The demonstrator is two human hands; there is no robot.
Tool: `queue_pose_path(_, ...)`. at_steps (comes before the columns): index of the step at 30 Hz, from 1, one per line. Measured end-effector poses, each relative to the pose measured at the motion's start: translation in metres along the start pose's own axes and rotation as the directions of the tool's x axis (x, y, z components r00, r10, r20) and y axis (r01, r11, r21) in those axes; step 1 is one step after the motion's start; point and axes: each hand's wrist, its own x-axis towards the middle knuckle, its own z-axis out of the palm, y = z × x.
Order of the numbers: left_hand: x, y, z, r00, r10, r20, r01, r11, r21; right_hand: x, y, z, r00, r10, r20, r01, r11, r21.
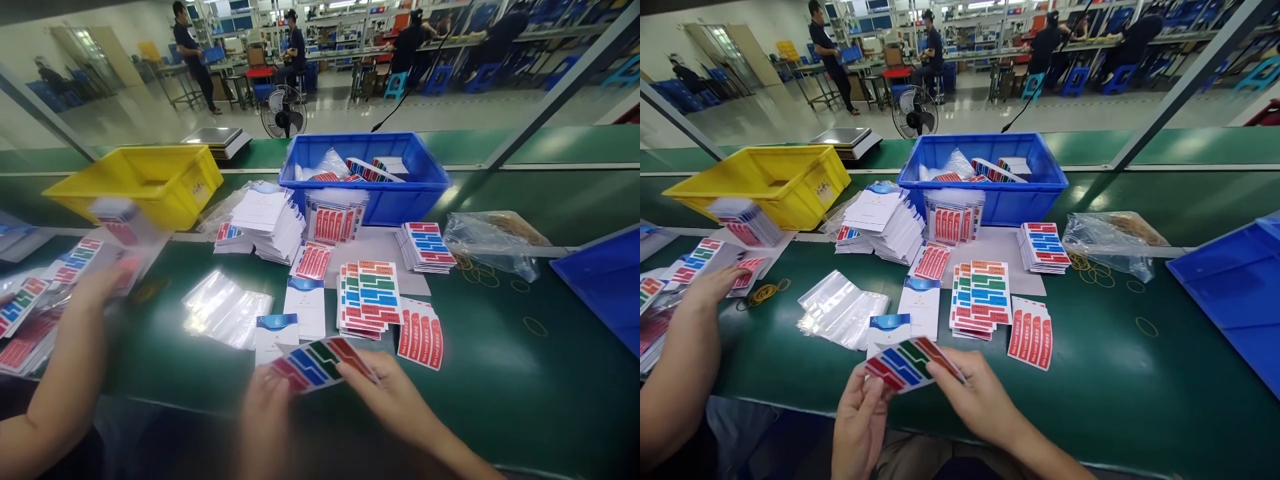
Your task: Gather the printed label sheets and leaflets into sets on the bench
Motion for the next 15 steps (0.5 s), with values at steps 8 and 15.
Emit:
queue_pose_path(8, 0.052, -0.031, -0.031, 0.985, 0.162, -0.060, -0.034, 0.522, 0.852, -0.012, 0.007, -0.033, 0.996, 0.072, -0.043, -0.074, 0.996, -0.057)
queue_pose_path(15, 0.039, -0.022, -0.027, 0.985, -0.168, 0.049, 0.149, 0.950, 0.274, -0.003, 0.002, -0.016, 0.992, 0.059, 0.111, -0.043, 0.989, -0.142)
